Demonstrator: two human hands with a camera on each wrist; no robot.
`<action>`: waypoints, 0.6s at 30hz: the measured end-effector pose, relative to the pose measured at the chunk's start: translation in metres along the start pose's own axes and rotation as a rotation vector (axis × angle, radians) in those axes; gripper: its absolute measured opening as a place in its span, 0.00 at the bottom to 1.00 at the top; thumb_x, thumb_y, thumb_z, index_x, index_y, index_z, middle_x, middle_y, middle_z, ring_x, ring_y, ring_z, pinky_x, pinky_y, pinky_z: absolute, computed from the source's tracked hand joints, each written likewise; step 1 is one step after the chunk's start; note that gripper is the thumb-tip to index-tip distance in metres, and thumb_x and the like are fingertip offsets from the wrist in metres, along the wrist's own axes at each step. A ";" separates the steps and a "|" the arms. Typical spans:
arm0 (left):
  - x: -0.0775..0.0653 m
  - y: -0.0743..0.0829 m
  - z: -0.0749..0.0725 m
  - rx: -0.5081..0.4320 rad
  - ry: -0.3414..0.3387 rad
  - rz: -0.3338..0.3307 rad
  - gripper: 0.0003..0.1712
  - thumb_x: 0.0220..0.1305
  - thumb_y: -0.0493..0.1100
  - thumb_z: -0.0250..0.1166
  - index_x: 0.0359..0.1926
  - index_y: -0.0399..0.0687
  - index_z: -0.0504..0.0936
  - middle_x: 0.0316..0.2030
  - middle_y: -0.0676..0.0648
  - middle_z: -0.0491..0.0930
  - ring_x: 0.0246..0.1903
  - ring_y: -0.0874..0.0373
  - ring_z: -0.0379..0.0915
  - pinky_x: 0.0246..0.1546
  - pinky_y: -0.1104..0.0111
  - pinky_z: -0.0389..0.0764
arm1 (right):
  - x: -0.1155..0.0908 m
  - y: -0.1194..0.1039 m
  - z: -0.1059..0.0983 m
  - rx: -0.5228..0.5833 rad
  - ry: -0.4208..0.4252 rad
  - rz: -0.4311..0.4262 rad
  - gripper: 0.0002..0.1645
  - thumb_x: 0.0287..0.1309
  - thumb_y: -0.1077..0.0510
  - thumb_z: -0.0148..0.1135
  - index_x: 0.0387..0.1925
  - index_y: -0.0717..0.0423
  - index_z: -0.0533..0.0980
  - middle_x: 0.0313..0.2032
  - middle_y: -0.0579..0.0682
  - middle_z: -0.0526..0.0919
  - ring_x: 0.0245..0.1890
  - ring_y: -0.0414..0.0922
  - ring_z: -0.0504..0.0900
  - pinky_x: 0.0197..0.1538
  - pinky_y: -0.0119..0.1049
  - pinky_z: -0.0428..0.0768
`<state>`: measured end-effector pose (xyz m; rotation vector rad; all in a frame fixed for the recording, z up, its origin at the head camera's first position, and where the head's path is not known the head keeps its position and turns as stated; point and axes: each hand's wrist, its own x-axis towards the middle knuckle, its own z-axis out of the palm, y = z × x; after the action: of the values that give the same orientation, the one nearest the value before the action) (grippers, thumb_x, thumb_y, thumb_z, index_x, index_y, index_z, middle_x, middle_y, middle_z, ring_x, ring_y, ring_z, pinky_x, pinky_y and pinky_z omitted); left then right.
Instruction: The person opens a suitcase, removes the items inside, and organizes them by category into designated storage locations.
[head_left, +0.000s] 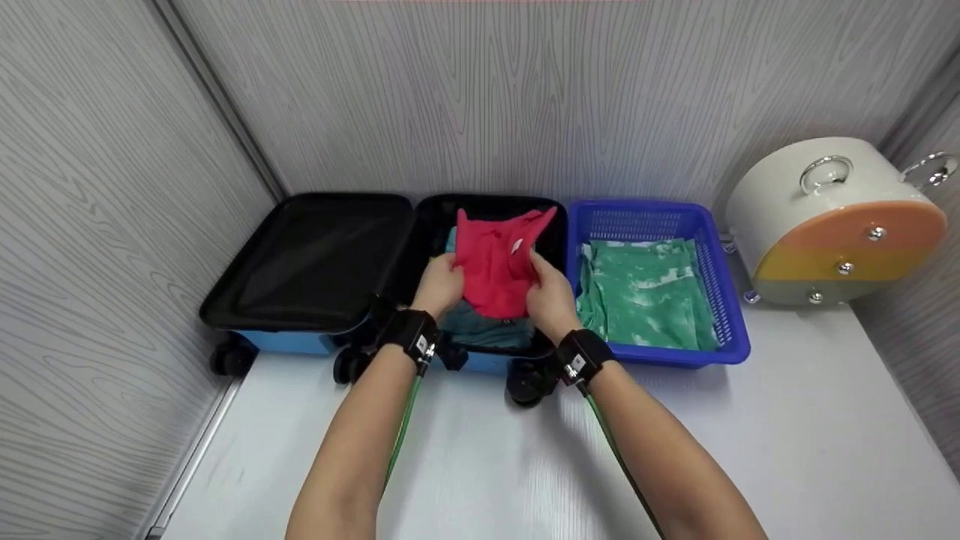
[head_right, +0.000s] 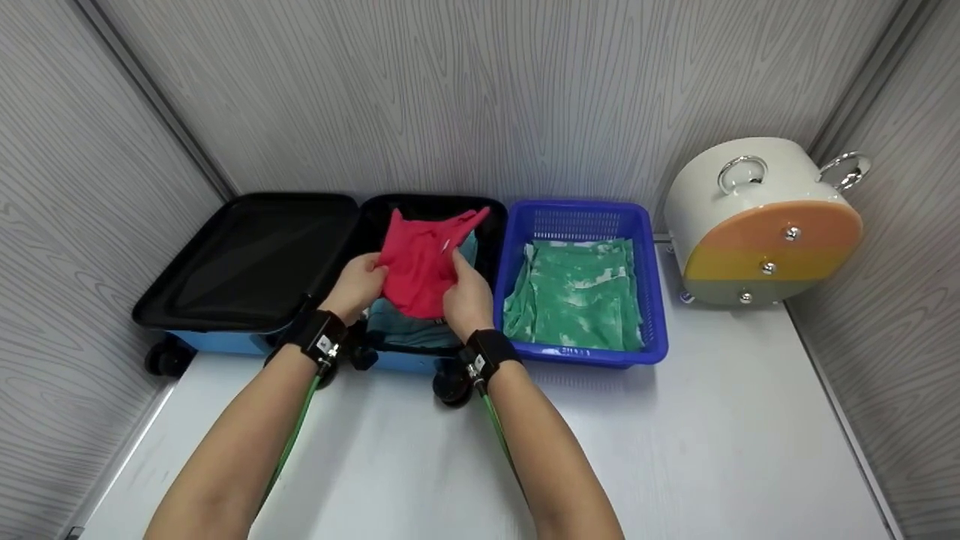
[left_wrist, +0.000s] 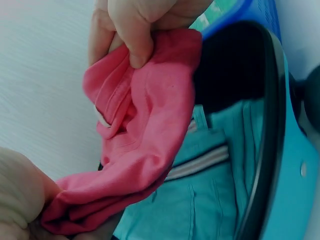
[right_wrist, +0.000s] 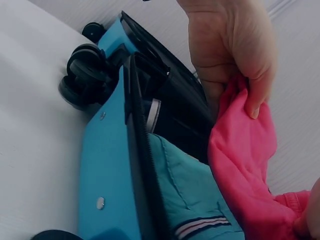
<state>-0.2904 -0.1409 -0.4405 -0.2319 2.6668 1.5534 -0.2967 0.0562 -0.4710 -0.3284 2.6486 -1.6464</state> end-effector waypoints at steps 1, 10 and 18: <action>0.000 0.003 0.001 0.001 0.003 0.011 0.27 0.81 0.38 0.43 0.76 0.34 0.62 0.73 0.37 0.64 0.64 0.48 0.68 0.59 0.64 0.71 | 0.001 0.000 -0.003 -0.001 0.004 -0.005 0.40 0.68 0.75 0.39 0.79 0.52 0.59 0.75 0.52 0.64 0.73 0.47 0.63 0.68 0.38 0.68; -0.005 0.028 0.025 -0.186 -0.100 0.080 0.29 0.80 0.35 0.40 0.78 0.40 0.59 0.72 0.41 0.66 0.49 0.57 0.74 0.42 0.69 0.72 | 0.002 0.009 -0.046 0.046 0.037 -0.088 0.37 0.69 0.75 0.39 0.77 0.56 0.61 0.74 0.54 0.64 0.75 0.46 0.61 0.72 0.37 0.63; -0.014 0.052 0.064 -0.279 -0.233 0.121 0.33 0.77 0.31 0.41 0.80 0.40 0.52 0.77 0.43 0.58 0.75 0.53 0.54 0.71 0.66 0.61 | -0.008 0.037 -0.096 0.150 0.046 -0.051 0.38 0.70 0.76 0.38 0.78 0.54 0.60 0.76 0.53 0.62 0.74 0.44 0.61 0.63 0.33 0.68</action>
<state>-0.2868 -0.0584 -0.4258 0.0993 2.3242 1.8582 -0.3060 0.1585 -0.4617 -0.3622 2.5484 -1.8768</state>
